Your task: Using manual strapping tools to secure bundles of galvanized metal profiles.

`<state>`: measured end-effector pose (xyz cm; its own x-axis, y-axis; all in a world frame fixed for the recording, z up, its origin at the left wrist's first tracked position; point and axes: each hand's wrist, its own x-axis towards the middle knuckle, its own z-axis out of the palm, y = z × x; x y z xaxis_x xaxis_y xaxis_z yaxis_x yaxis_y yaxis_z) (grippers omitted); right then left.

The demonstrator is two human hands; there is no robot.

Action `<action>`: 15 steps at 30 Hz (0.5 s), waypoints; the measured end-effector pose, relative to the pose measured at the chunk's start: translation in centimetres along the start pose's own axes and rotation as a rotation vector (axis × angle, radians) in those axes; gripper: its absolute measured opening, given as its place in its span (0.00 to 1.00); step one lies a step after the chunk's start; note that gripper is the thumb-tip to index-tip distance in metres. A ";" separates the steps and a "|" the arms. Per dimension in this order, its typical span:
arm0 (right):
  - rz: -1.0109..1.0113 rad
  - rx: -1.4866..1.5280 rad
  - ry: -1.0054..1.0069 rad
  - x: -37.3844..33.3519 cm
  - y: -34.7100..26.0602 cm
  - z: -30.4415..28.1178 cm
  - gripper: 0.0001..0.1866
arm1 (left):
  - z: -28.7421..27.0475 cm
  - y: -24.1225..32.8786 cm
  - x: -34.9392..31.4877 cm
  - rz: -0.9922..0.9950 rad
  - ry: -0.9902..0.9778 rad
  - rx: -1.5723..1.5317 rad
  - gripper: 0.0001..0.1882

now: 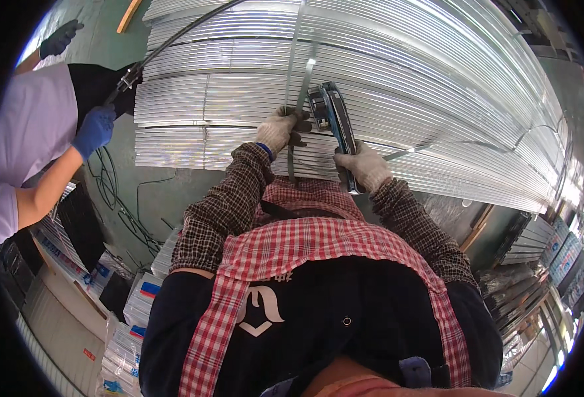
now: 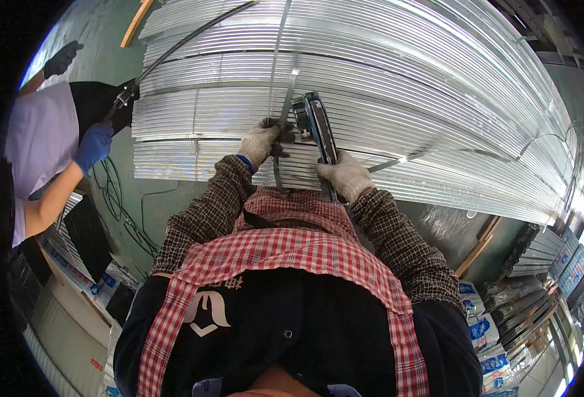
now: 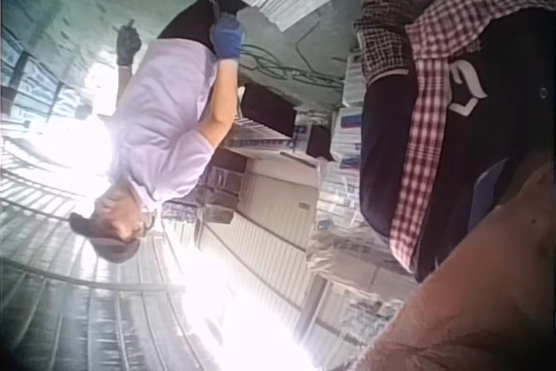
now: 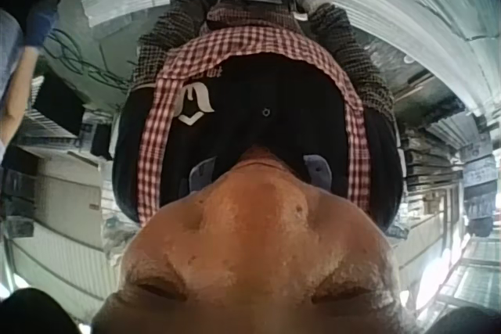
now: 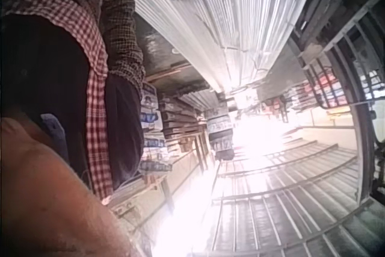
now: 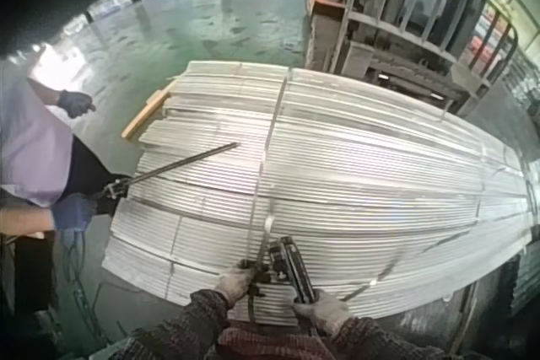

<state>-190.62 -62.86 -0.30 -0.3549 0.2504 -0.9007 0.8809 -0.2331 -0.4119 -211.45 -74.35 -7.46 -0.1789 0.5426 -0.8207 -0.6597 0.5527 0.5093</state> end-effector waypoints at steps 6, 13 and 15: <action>-0.034 0.020 0.061 0.2 0.7 0.4 0.19 | 0.4 0.7 -0.3 0.003 -0.084 0.126 0.17; 0.037 -0.109 0.118 -0.1 -1.5 1.1 0.28 | 1.2 0.1 -1.3 -0.043 -0.081 0.276 0.18; 0.030 0.028 0.142 1.8 -0.5 1.8 0.28 | 1.9 -0.6 -1.5 -0.064 -0.139 0.222 0.18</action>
<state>-192.27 -63.94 -1.93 -0.2788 0.3733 -0.8848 0.8805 -0.2685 -0.3907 -209.40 -74.26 -6.06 -0.0300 0.5755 -0.8173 -0.4873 0.7055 0.5146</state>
